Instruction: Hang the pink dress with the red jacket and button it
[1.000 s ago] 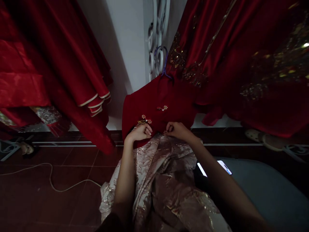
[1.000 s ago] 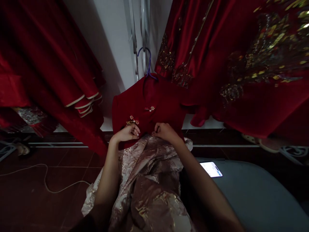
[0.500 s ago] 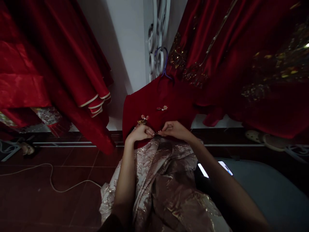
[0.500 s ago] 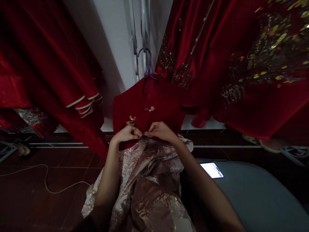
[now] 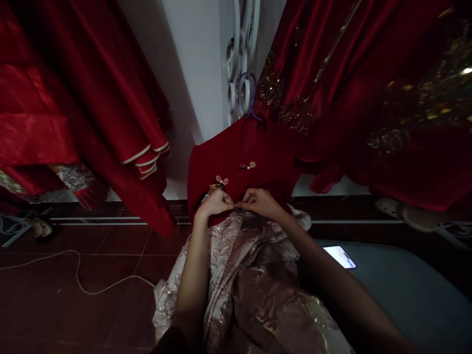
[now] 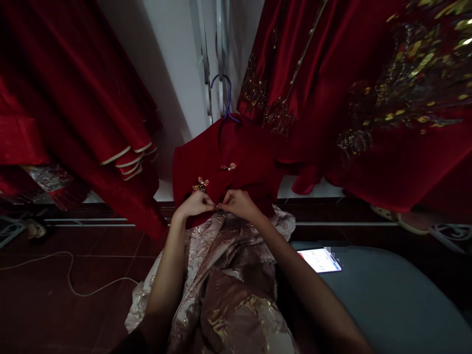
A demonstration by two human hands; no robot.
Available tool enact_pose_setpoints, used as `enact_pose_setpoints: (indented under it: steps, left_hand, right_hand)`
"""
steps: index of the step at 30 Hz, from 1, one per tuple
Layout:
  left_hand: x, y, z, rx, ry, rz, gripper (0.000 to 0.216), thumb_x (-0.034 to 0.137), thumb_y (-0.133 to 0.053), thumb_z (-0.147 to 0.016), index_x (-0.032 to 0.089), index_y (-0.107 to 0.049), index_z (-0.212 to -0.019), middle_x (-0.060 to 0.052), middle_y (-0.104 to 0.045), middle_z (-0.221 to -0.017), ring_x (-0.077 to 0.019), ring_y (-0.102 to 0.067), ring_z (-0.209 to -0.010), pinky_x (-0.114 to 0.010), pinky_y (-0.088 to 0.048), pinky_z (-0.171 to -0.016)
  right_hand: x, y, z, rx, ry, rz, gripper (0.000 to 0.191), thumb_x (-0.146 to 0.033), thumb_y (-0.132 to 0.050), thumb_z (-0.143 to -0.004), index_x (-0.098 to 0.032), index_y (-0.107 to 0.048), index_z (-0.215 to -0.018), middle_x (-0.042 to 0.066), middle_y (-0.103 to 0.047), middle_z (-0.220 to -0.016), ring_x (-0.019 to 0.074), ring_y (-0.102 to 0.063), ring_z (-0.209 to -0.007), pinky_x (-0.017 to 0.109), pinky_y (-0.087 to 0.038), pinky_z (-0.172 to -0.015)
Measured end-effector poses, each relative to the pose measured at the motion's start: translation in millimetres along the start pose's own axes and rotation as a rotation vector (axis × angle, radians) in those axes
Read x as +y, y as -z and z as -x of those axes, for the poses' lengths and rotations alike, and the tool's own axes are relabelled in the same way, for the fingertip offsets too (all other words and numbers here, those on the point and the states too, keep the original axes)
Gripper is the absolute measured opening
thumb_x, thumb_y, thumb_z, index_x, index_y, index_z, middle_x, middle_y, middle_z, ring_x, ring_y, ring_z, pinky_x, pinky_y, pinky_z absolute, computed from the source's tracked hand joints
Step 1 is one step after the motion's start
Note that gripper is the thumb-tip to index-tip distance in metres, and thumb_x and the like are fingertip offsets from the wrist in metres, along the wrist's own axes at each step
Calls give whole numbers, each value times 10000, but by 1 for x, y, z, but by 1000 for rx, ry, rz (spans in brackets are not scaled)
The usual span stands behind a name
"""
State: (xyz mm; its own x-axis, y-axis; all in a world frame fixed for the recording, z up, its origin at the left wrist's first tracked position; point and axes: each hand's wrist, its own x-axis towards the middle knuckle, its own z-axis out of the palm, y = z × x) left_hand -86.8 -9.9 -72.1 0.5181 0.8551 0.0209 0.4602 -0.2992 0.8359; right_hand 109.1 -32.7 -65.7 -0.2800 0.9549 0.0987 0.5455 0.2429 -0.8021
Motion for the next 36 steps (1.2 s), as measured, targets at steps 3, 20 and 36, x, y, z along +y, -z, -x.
enact_pose_setpoints:
  steps: [3,20,36]
  left_hand:
    - [0,-1,1,-25,31,31,133,160,-615,-644,87,-700,-715,-51,-708,-716,-110,-603,-620,-199,-452,-580]
    - [-23,5,-1,-25,12,233,162,97,-615,-645,88,-688,-788,-78,-717,-803,-118,-651,-742,-246,-507,-753]
    - [7,-8,0,55,-36,-283,57,192,-679,-623,148,-655,-650,-20,-664,-670,-130,-570,-602,-231,-413,-601]
  right_hand:
    - [-1,-1,1,15,19,49,199,-361,-663,-669,-177,-594,-702,36,-681,-687,148,-638,-642,214,-437,-528]
    - [4,13,-1,-31,24,51,203,-368,-642,-730,-169,-659,-770,55,-707,-767,162,-658,-698,248,-502,-622]
    - [-7,45,22,-426,-152,35,295,-423,-662,-701,-179,-657,-867,33,-667,-609,119,-589,-450,208,-444,-430]
